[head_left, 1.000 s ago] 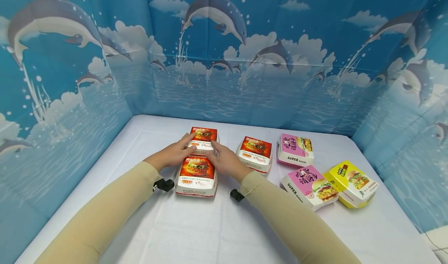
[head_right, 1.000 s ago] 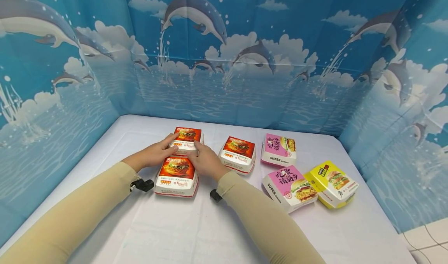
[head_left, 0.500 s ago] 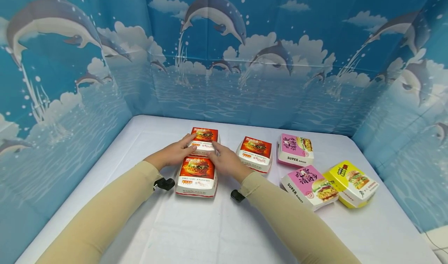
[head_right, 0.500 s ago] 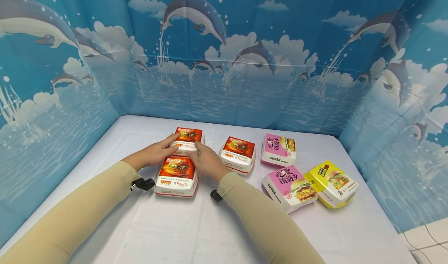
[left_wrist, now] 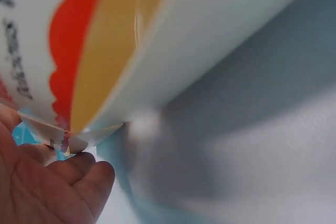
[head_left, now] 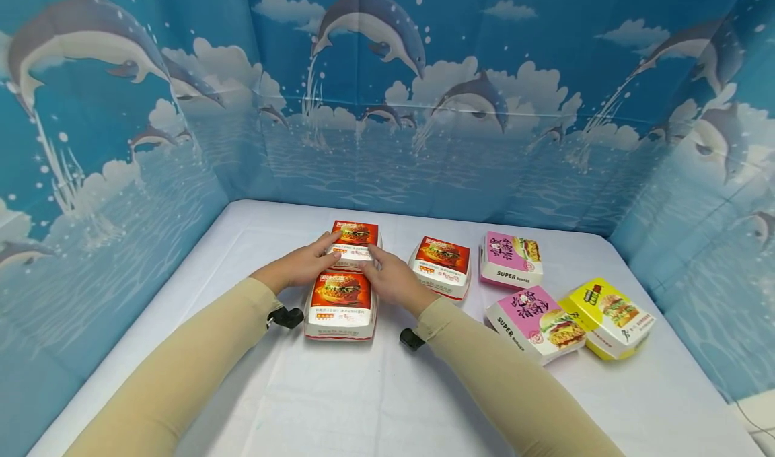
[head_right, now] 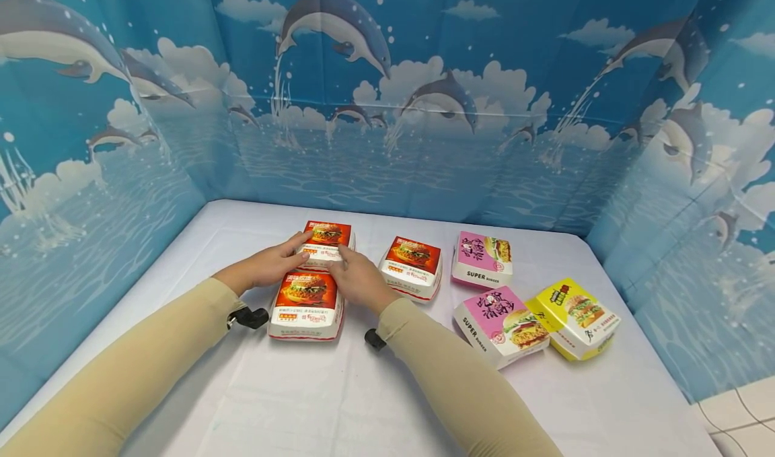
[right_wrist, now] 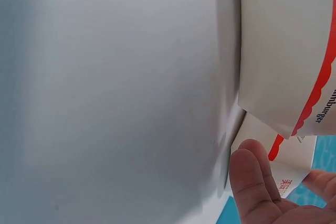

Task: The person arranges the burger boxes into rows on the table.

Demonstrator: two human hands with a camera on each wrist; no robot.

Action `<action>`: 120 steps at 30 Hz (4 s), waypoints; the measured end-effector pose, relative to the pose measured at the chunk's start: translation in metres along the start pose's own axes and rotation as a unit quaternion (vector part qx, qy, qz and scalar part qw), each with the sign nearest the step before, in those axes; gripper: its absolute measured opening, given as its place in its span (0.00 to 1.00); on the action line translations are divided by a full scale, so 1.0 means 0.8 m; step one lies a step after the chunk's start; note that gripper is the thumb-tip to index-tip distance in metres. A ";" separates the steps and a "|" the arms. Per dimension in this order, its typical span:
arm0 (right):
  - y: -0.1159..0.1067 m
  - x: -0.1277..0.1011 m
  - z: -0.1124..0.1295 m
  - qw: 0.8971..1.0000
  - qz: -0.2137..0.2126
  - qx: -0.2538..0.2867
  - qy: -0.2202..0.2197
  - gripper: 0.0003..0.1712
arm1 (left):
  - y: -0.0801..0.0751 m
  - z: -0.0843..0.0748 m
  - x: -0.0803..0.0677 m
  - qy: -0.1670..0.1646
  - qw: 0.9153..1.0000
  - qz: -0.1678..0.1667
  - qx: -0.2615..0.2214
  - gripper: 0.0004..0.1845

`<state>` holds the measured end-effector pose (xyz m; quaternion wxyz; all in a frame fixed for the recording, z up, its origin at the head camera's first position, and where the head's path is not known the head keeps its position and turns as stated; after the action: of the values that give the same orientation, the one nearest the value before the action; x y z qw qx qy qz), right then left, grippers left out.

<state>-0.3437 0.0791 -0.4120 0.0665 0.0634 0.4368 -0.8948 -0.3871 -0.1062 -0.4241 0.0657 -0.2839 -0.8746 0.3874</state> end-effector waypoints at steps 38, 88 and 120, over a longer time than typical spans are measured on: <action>-0.010 -0.021 -0.009 0.999 -0.032 0.029 -0.001 0.37 | -0.049 -0.011 0.002 0.006 0.986 -0.166 0.028 0.37; -0.004 -0.111 -0.024 0.996 0.066 0.004 -0.057 0.39 | 0.014 -0.076 -0.104 -0.016 0.996 0.017 0.089 0.42; -0.130 -0.054 -0.138 0.989 -0.057 0.020 0.135 0.45 | 0.087 -0.191 0.091 -0.008 1.000 0.008 0.026 0.45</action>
<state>-0.3133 0.2321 -0.3917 -0.0455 0.1598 0.4272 -0.8888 -0.3654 0.0692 -0.3757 0.0628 -0.2855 -0.8627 0.4126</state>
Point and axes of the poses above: each hand's wrist, its own x-axis towards the middle knuckle, its own y-axis out of the palm, z = x × y, the point moved 7 cm from there along x, towards the middle knuckle, and after that the axes turned 10 degrees about y, right-handed, at the moved point
